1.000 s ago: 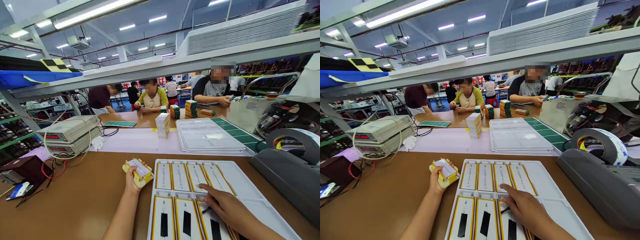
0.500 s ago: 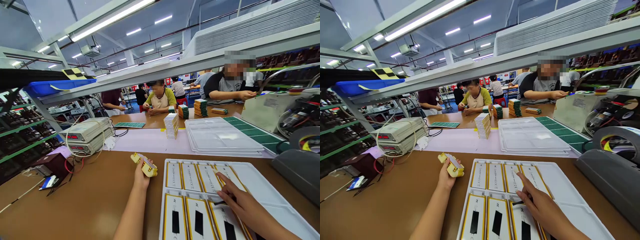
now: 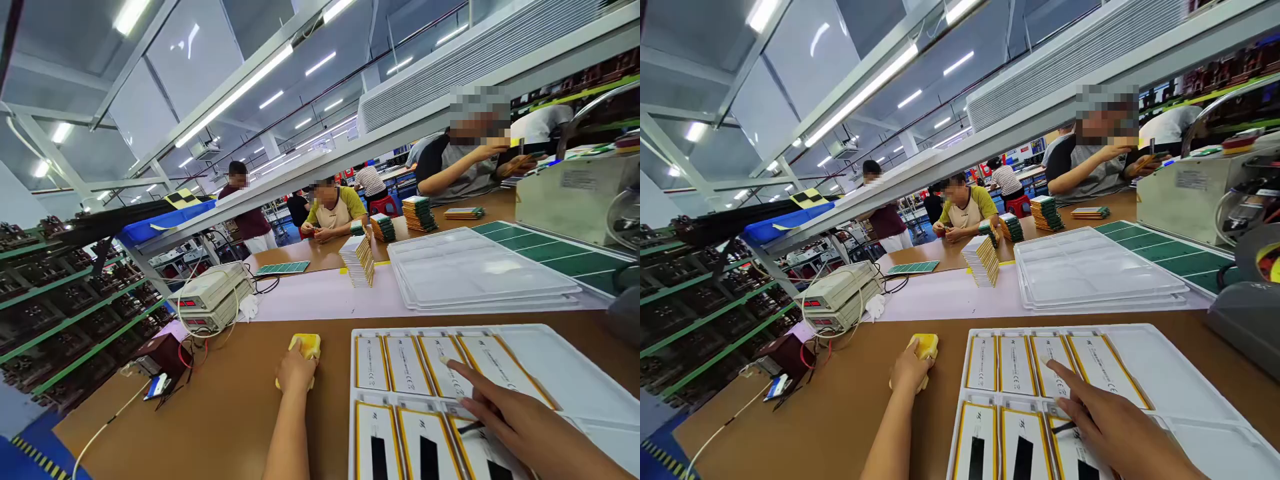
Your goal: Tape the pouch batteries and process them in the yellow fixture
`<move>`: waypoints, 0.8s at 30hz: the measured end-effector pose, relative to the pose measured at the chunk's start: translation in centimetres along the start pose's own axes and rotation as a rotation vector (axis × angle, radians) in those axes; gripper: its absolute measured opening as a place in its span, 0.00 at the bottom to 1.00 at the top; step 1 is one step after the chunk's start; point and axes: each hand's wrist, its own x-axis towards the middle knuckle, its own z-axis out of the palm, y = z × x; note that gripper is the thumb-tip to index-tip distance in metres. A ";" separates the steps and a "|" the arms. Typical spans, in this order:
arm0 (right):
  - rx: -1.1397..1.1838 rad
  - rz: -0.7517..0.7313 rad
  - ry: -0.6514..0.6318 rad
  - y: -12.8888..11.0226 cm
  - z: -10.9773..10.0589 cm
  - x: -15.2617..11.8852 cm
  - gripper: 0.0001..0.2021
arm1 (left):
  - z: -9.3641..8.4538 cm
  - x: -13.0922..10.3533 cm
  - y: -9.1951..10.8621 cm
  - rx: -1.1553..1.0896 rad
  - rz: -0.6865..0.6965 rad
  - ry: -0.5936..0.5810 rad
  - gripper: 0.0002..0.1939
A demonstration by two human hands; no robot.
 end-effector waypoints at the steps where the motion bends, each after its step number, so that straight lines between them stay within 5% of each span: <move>1: -0.009 0.001 -0.001 -0.1 -0.1 0.0 0.28 | 0.1 0.1 0.1 0.045 -0.002 -0.001 0.33; 9: -0.095 -0.073 -0.005 -1.7 -1.3 -0.3 0.24 | -0.8 0.5 1.4 0.285 -0.016 -0.064 0.29; 14: -0.100 -0.100 -0.004 -2.0 -1.8 -0.3 0.24 | -3.0 0.8 3.3 0.251 0.014 -0.089 0.22; 17: -0.105 -0.096 0.014 -1.7 -1.7 -0.1 0.23 | -4.0 -1.2 5.1 0.104 0.071 -0.077 0.26; 19: -0.111 -0.077 0.029 -1.5 -1.7 0.0 0.23 | -3.6 -3.7 6.4 -0.325 0.066 -0.213 0.28; 21: -0.114 -0.057 0.052 -1.3 -1.8 0.1 0.22 | -2.0 -6.5 7.6 -0.910 -0.044 -0.553 0.23; 24: -0.132 -0.048 0.079 -1.4 -2.1 0.1 0.16 | 1.3 -9.6 8.5 -1.268 -0.299 -0.919 0.15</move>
